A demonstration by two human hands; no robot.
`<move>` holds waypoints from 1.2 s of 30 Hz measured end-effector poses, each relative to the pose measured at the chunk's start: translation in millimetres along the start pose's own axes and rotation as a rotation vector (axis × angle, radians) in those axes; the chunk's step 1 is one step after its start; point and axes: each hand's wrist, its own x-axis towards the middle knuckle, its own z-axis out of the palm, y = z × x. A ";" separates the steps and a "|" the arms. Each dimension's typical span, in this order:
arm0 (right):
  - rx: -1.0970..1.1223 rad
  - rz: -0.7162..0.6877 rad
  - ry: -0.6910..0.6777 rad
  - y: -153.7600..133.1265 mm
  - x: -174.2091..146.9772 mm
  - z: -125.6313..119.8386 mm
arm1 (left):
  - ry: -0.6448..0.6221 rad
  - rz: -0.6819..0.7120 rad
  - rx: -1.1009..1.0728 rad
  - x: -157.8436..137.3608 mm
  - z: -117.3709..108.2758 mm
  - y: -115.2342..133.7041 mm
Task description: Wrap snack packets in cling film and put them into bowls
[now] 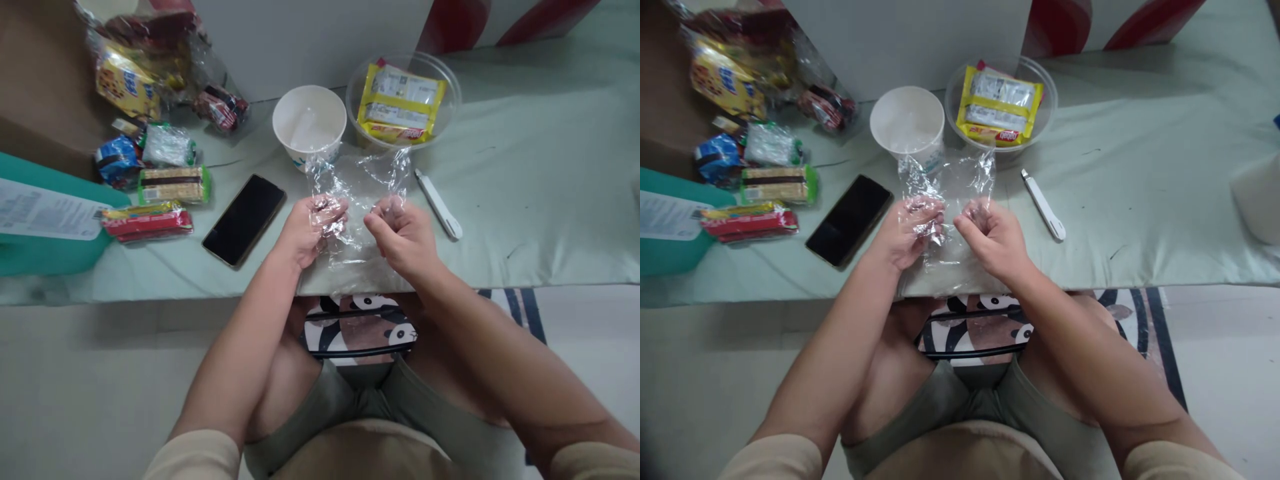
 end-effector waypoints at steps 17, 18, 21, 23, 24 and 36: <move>0.014 -0.016 0.053 3.7 -1.6 0.0 | -0.113 -0.206 -0.123 0.5 -8.4 2.1; 0.025 -0.016 0.047 2.9 -2.0 1.0 | -0.143 -0.245 -0.145 0.6 -7.5 1.0; 0.031 -0.018 0.041 1.0 -1.8 0.5 | -0.157 -0.262 -0.237 1.0 -9.5 4.3; 0.031 -0.018 0.046 0.1 -1.1 -1.3 | -0.168 -0.231 -0.250 0.7 -13.3 9.6; 0.035 -0.021 0.050 -0.3 -0.9 -1.9 | -0.188 -0.214 -0.245 0.2 -15.1 12.0; 0.095 -0.091 0.014 0.6 -4.5 -0.7 | 0.138 -0.006 -0.359 8.4 -14.6 18.3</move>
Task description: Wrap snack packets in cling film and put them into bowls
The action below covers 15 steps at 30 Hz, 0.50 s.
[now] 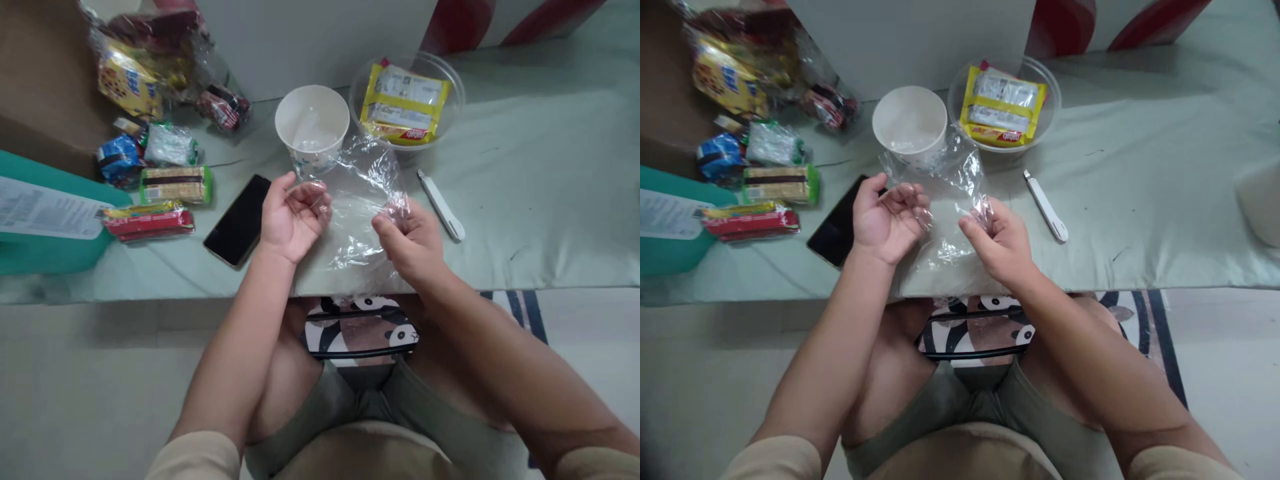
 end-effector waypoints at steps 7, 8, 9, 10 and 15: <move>-0.009 -0.050 0.074 3.2 2.4 -4.9 | 0.058 0.130 -0.136 3.5 -4.5 3.3; -0.004 -0.057 0.074 3.6 1.7 -4.7 | 0.049 0.156 -0.141 4.0 -5.0 2.2; 0.002 -0.061 0.074 4.2 1.0 -4.6 | 0.040 0.176 -0.137 4.5 -5.4 0.9; 0.006 -0.062 0.076 4.7 0.4 -4.5 | 0.029 0.186 -0.123 5.0 -5.7 -0.7; 0.005 -0.024 0.074 3.5 0.2 -3.4 | -0.155 -0.084 0.097 -2.7 -1.7 -9.7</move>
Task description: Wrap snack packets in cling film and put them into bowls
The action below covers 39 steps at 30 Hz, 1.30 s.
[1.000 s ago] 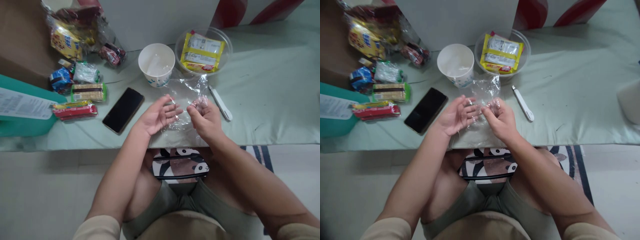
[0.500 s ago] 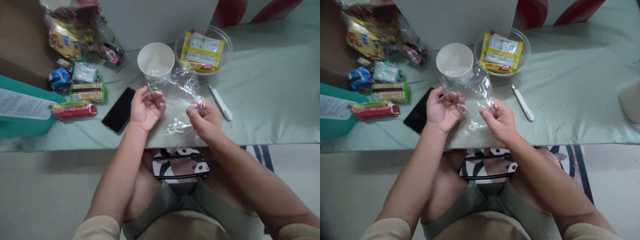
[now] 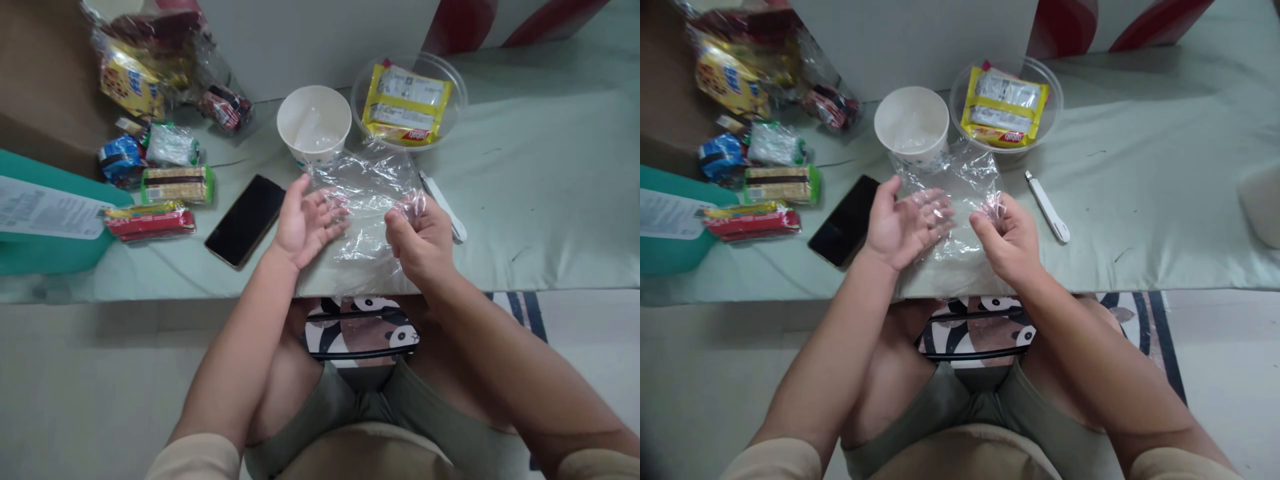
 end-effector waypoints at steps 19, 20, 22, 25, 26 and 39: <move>0.309 0.217 -0.161 -2.1 -0.1 -5.2 | -0.267 -0.057 0.386 -27.1 -16.0 18.4; 0.322 0.211 -0.147 -2.3 0.0 -5.4 | -0.259 -0.025 0.404 -30.2 -15.1 16.8; 0.336 0.185 -0.118 -3.2 -0.5 -5.6 | -0.227 0.050 0.426 -35.8 -13.4 14.2; 0.317 0.106 -0.104 -5.8 -3.5 -5.8 | -0.277 0.142 0.546 -44.7 -9.6 10.3; 0.300 0.071 -0.112 -7.1 -4.7 -6.4 | -0.297 0.193 0.603 -48.2 -7.9 8.6; -0.248 -0.341 0.093 -14.6 -14.7 -24.6 | 0.043 1.150 1.117 -68.0 -4.9 -7.1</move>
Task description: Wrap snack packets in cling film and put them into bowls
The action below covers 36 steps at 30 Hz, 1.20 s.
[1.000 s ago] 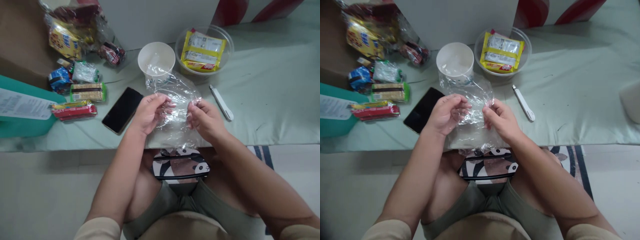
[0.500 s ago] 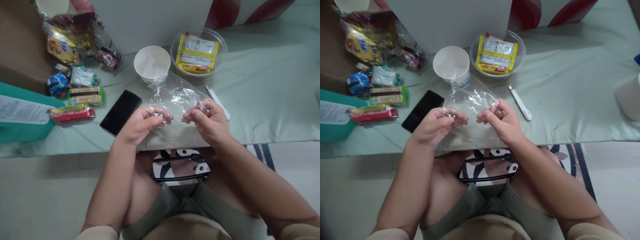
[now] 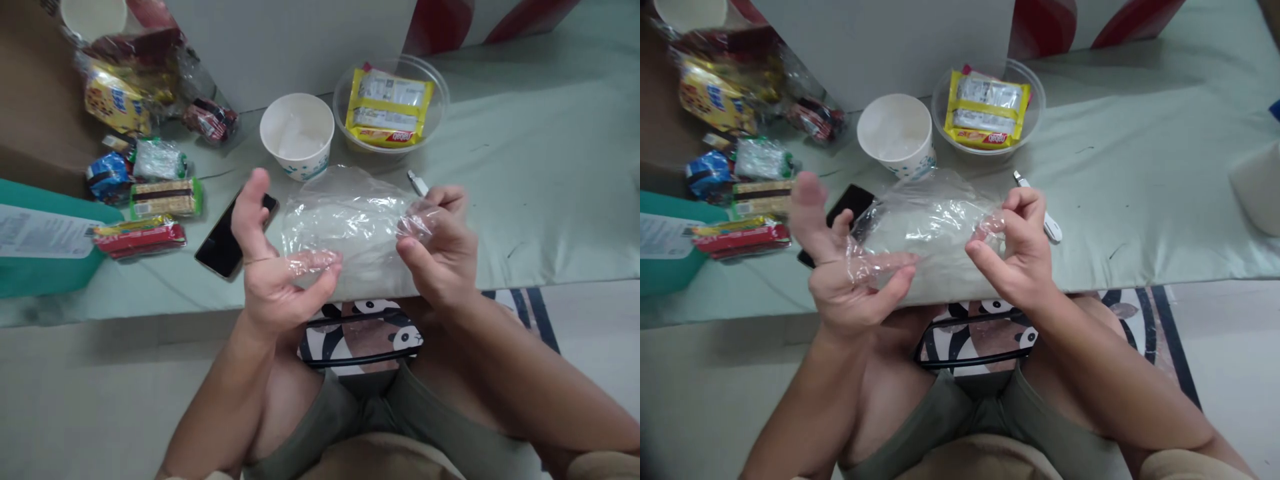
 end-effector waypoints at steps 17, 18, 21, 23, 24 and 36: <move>0.413 0.544 -0.009 5.8 0.7 20.9 | -0.185 -0.852 -0.694 18.0 8.2 -9.2; 0.450 0.608 0.008 9.2 2.4 23.0 | -0.186 -0.888 -0.692 20.5 10.2 -11.2; 0.566 0.744 0.019 17.7 6.4 27.5 | -0.164 -0.942 -0.687 25.4 15.9 -16.2; 0.597 0.804 -0.041 19.7 7.1 29.3 | -0.137 -0.958 -0.690 27.1 18.3 -20.0; 0.591 0.829 -0.085 19.5 7.0 29.9 | -0.117 -0.965 -0.698 27.7 18.8 -22.1; 0.663 0.846 -0.132 15.1 7.5 33.9 | -0.270 -1.105 -0.776 27.7 13.6 -31.7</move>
